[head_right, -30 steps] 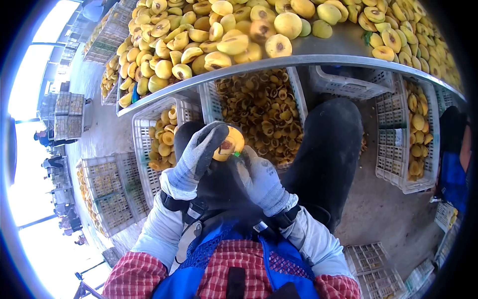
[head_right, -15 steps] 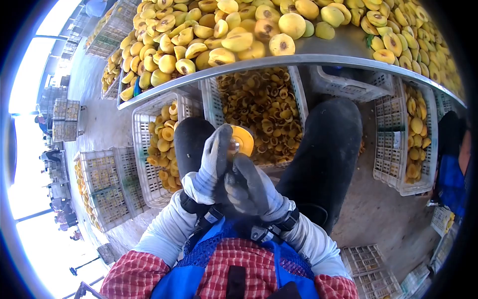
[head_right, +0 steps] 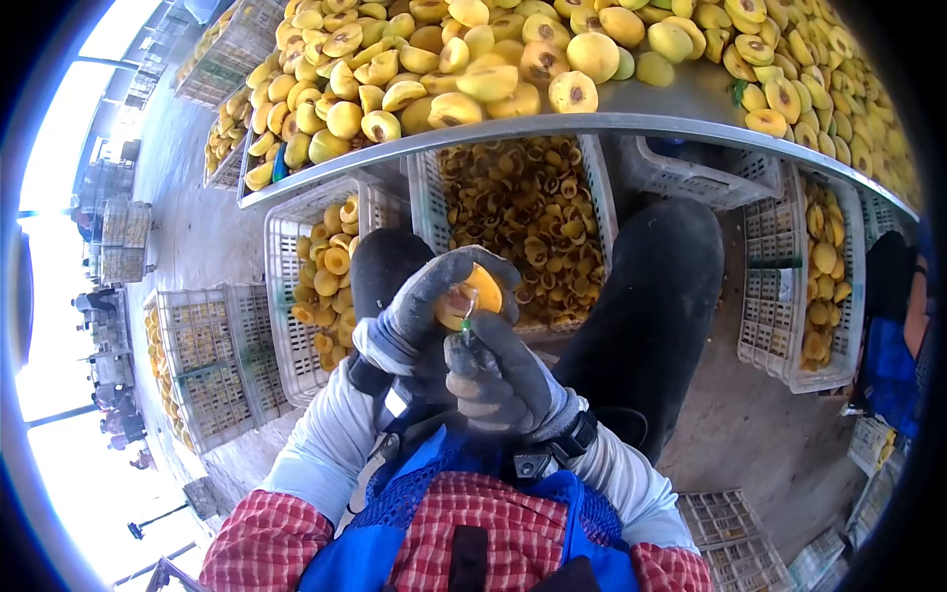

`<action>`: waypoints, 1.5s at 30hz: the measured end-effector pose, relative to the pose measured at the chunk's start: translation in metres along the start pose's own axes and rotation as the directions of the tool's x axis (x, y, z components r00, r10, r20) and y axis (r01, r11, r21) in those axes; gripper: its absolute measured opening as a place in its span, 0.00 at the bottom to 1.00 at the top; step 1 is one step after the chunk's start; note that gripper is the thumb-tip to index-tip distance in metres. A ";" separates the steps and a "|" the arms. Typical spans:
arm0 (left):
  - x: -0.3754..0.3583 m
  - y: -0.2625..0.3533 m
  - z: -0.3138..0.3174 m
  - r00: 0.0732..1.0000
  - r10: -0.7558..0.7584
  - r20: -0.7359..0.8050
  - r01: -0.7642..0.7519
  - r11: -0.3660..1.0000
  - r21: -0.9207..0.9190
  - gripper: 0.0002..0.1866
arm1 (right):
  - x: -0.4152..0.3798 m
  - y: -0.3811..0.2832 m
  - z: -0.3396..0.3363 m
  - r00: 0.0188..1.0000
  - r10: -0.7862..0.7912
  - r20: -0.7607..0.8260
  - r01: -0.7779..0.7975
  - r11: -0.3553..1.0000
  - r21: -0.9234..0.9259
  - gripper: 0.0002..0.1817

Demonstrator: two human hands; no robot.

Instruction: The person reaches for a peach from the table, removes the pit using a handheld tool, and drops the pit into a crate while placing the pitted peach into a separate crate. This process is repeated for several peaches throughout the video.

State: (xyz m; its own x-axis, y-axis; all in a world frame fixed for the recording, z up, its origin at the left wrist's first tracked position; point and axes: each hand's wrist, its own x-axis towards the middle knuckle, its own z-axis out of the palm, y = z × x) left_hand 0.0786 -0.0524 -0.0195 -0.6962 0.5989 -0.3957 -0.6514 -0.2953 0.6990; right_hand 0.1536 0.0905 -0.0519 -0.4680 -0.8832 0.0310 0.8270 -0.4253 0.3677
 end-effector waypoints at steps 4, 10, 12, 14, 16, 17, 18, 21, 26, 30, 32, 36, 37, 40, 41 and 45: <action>0.011 -0.036 -0.001 0.983 -0.041 -0.177 -0.042 0.895 -0.443 0.26 | 0.000 0.000 -0.003 0.993 -0.082 0.084 0.076 0.994 0.072 0.27; -0.005 -0.030 -0.010 0.782 0.110 -0.613 -0.376 0.868 -0.325 0.20 | -0.008 -0.017 -0.004 0.977 -0.209 0.043 0.213 0.972 -0.104 0.28; -0.027 -0.022 -0.040 0.571 0.590 -0.571 -0.454 0.807 0.378 0.19 | -0.004 -0.023 -0.031 0.975 -0.163 -0.148 0.156 0.986 -0.055 0.29; -0.063 0.000 -0.086 0.348 0.856 -0.382 -0.157 0.455 0.877 0.22 | -0.004 -0.018 -0.022 0.986 -0.148 -0.078 0.136 0.980 -0.145 0.29; -0.091 -0.001 -0.152 0.258 0.864 -0.433 0.538 0.244 0.807 0.29 | -0.006 -0.016 -0.001 0.971 -0.193 -0.139 0.144 0.942 -0.302 0.27; -0.087 0.005 -0.159 0.263 0.828 -0.494 0.640 0.233 0.732 0.33 | -0.005 -0.017 0.002 0.964 -0.210 -0.164 0.147 0.933 -0.329 0.27; -0.082 0.015 -0.164 0.260 0.792 -0.552 0.732 0.211 0.648 0.37 | -0.002 -0.018 0.004 0.955 -0.230 -0.186 0.153 0.922 -0.356 0.27; -0.011 0.058 -0.103 0.359 0.907 -0.218 0.353 0.084 0.932 0.30 | 0.006 -0.025 0.000 0.901 -0.260 -0.348 0.101 0.905 -0.412 0.27; 0.081 0.145 -0.140 0.750 0.601 -0.275 0.423 -0.116 0.899 0.29 | -0.001 -0.044 0.001 0.836 -0.388 -0.388 0.189 0.868 -0.459 0.26; 0.096 0.169 -0.137 0.884 0.336 -0.324 0.455 -0.465 0.759 0.32 | 0.000 -0.055 0.000 0.717 -0.514 -0.470 0.220 0.808 -0.547 0.27; 0.092 0.170 -0.149 0.922 0.350 -0.166 0.333 -0.494 0.804 0.27 | 0.003 -0.056 0.002 0.705 -0.540 -0.460 0.192 0.769 -0.610 0.27; 0.074 0.136 -0.111 0.670 0.732 -0.121 0.113 0.060 0.992 0.16 | 0.008 -0.064 0.025 0.652 -0.656 -0.380 0.238 0.653 -0.719 0.22; 0.068 0.116 -0.104 0.645 0.751 -0.141 -0.016 0.198 0.980 0.11 | 0.013 -0.063 0.028 0.650 -0.695 -0.308 0.255 0.581 -0.773 0.19; 0.054 0.054 -0.028 0.688 0.645 -0.332 -0.334 0.689 0.644 0.13 | 0.029 -0.058 0.040 0.649 -0.755 -0.091 0.246 0.321 -0.915 0.07; 0.051 0.042 -0.019 0.655 0.722 -0.223 -0.297 0.517 0.803 0.14 | 0.036 -0.054 0.037 0.512 -0.846 0.150 0.193 -0.056 -0.980 0.07; 0.042 0.005 0.021 0.575 0.637 -0.514 -0.280 0.743 0.607 0.20 | 0.031 -0.048 0.034 0.442 -0.808 0.390 -0.034 -0.450 -0.893 0.10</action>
State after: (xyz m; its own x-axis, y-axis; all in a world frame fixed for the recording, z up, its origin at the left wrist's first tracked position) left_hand 0.0527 -0.0134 -0.0204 -0.9700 -0.2264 -0.0887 -0.1058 0.0646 0.9923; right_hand 0.0895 0.0904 -0.0371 -0.9964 0.0300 0.0793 -0.0779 0.0448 -0.9960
